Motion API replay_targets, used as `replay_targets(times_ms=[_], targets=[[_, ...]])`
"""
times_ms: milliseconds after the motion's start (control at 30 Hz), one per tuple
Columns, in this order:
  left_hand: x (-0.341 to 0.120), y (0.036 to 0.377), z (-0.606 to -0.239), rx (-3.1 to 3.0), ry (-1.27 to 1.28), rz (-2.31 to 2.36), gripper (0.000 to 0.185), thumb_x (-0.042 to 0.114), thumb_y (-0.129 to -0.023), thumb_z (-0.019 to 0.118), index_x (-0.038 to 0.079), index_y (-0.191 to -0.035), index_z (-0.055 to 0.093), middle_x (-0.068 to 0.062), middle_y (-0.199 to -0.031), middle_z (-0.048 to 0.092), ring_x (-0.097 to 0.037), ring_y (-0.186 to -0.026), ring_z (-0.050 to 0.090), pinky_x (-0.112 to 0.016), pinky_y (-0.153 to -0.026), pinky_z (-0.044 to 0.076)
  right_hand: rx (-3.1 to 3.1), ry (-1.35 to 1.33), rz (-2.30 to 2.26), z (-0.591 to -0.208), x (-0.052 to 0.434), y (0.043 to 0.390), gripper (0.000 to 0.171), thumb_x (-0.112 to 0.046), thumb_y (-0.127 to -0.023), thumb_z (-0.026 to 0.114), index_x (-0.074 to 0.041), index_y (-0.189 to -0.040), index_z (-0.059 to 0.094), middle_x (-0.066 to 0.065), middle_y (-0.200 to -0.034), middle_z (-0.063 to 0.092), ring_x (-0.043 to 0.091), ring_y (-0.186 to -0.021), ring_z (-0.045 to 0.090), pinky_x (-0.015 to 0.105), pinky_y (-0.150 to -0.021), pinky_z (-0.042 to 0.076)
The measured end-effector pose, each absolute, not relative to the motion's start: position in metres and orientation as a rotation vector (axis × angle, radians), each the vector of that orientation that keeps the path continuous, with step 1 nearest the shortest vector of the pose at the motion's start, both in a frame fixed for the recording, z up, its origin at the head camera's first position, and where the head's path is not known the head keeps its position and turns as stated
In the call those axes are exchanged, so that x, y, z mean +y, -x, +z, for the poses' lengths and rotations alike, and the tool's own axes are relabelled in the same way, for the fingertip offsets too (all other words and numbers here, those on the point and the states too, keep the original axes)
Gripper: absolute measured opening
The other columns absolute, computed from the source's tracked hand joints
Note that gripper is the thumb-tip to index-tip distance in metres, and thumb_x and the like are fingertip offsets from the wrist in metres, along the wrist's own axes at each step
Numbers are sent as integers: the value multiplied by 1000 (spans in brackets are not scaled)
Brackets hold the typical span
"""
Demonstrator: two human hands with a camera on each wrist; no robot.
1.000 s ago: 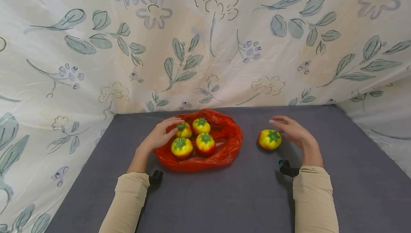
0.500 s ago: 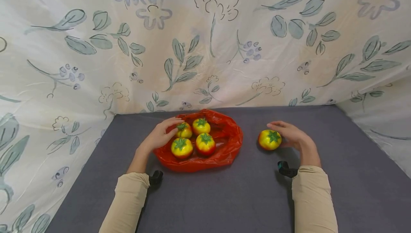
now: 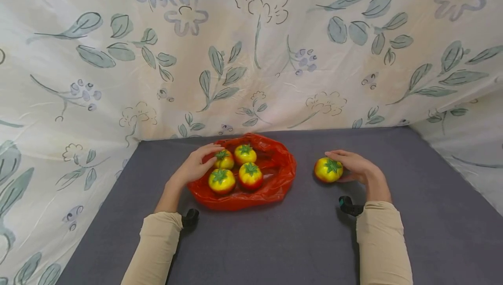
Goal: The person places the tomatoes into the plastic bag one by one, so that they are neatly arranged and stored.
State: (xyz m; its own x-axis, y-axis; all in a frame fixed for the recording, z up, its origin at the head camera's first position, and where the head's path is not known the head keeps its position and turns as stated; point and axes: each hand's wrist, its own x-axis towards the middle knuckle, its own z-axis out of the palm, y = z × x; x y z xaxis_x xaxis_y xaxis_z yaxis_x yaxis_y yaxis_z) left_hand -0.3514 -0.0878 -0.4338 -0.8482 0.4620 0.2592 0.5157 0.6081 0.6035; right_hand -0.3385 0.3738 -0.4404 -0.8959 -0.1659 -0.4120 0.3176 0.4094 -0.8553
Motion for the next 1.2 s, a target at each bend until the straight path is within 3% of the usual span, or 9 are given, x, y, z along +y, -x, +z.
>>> replay_targets(times_ms=[400, 667, 1200], targets=[[-89, 350, -435, -2744, 845, -1066, 36, 7, -95, 54, 8, -131, 58, -14, -139, 48, -32, -137, 30, -53, -109, 23, 2185, -27, -1528, -447, 379, 338, 79, -44, -94, 57, 0, -149, 22, 28, -145, 17, 45, -125, 30, 47, -86, 50], [-88, 352, -435, -2734, 854, -1074, 36, 7, -95, 55, 7, -130, 59, -14, -138, 49, -32, -136, 30, -52, -109, 24, 2218, -33, -1494, -450, 379, 340, 80, -47, -92, 58, 3, -146, 25, 28, -141, 23, 43, -122, 34, 45, -85, 51], [-88, 352, -435, -2718, 862, -1078, 36, 6, -94, 57, 8, -129, 59, -13, -138, 50, -32, -136, 31, -52, -109, 24, 2113, -127, -1766, -447, 381, 341, 84, -47, -94, 53, 4, -149, 14, 25, -140, 21, 36, -119, 34, 43, -90, 49]])
